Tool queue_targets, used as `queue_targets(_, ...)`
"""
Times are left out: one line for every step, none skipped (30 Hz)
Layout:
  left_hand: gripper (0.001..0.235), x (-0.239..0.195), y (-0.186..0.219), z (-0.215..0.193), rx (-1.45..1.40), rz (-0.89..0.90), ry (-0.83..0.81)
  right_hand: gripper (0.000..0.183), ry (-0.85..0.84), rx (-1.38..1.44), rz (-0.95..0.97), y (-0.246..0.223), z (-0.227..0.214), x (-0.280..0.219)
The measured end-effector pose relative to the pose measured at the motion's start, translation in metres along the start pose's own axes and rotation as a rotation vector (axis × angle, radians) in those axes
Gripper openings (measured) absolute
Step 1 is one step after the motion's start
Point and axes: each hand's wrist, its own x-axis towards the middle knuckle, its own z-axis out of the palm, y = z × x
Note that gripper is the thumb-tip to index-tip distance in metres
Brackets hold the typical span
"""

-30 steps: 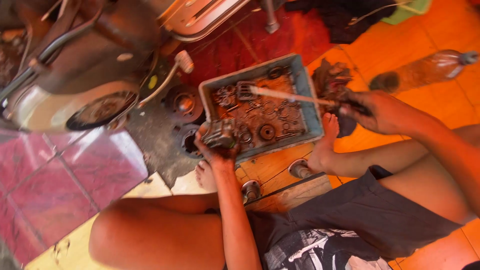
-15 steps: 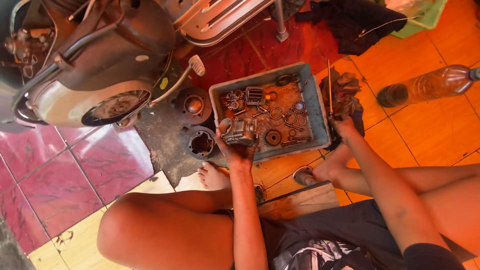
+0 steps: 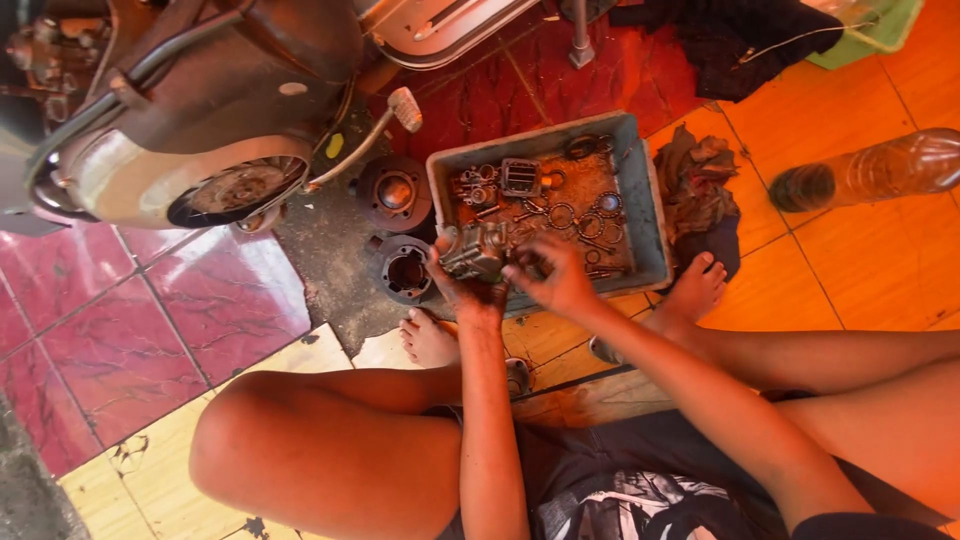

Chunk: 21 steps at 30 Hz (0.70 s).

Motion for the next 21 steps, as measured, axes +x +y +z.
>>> queue_targets(0.053,-0.001,-0.001,-0.004,0.015,-0.03,-0.03,0.026,-0.039,0.069,-0.008,-0.002,0.018,-0.012)
queue_targets(0.053,0.009,0.0,-0.013,0.018,-0.028,-0.028,0.026,-0.037,0.073,-0.006,-0.007,0.024,-0.013)
queue_targets(0.052,0.019,-0.002,-0.023,-0.03,0.017,0.008,0.02,-0.022,0.049,0.0,-0.012,0.027,-0.016)
queue_targets(0.05,0.029,-0.004,-0.032,-0.077,0.062,0.044,0.015,-0.008,0.025,0.007,-0.017,0.03,-0.019)
queue_targets(0.05,0.03,-0.004,-0.028,-0.078,0.058,0.043,0.015,-0.006,0.022,0.006,-0.02,0.029,-0.017)
queue_targets(0.051,0.032,-0.004,-0.024,-0.08,0.045,0.034,0.012,0.014,0.053,-0.029,-0.023,0.028,-0.016)
queue_targets(0.053,0.03,-0.003,-0.024,-0.084,0.034,0.034,0.012,0.032,0.086,-0.056,-0.026,0.029,-0.019)
queue_targets(0.053,0.024,-0.005,-0.025,-0.085,0.033,0.042,0.012,0.03,0.085,-0.048,-0.023,0.029,-0.023)
queue_targets(0.051,0.021,-0.006,-0.022,-0.034,0.057,0.028,0.012,0.011,0.058,-0.083,-0.02,0.028,-0.022)
queue_targets(0.048,0.017,-0.007,-0.019,0.017,0.081,0.014,0.012,-0.008,0.031,-0.118,-0.016,0.028,-0.02)
queue_targets(0.048,0.013,-0.007,-0.019,0.013,0.09,0.017,0.012,-0.016,0.038,-0.119,-0.02,0.027,-0.019)
queue_targets(0.046,0.008,-0.008,-0.02,-0.059,0.09,0.004,0.012,-0.031,-0.025,-0.164,-0.024,0.026,-0.018)
queue_targets(0.044,0.004,-0.011,-0.021,-0.13,0.084,-0.008,0.013,-0.042,-0.092,-0.207,-0.028,0.023,-0.017)
queue_targets(0.044,0.008,-0.008,-0.02,-0.132,0.087,-0.006,0.013,-0.046,-0.09,-0.205,-0.027,0.024,-0.022)
queue_targets(0.048,0.013,-0.006,-0.018,-0.032,0.068,-0.012,0.012,-0.03,-0.141,-0.227,-0.026,0.024,-0.025)
queue_targets(0.052,0.018,-0.005,-0.016,0.068,0.048,-0.019,0.011,-0.014,-0.192,-0.249,-0.024,0.023,-0.028)
queue_targets(0.052,0.02,-0.007,-0.018,0.069,0.043,-0.021,0.011,-0.011,-0.197,-0.249,-0.029,0.022,-0.026)
queue_targets(0.047,0.022,-0.009,-0.02,0.014,0.08,-0.02,0.01,-0.011,-0.208,-0.279,-0.033,0.02,-0.025)
queue_targets(0.042,0.023,-0.011,-0.024,-0.042,0.119,-0.016,0.009,-0.014,-0.217,-0.307,-0.037,0.019,-0.025)
queue_targets(0.042,0.02,-0.013,-0.02,-0.042,0.117,-0.015,0.009,-0.013,-0.219,-0.305,-0.035,0.019,-0.026)
queue_targets(0.04,0.016,-0.013,-0.015,-0.006,0.115,-0.027,0.008,0.006,-0.17,-0.282,-0.032,0.021,-0.027)
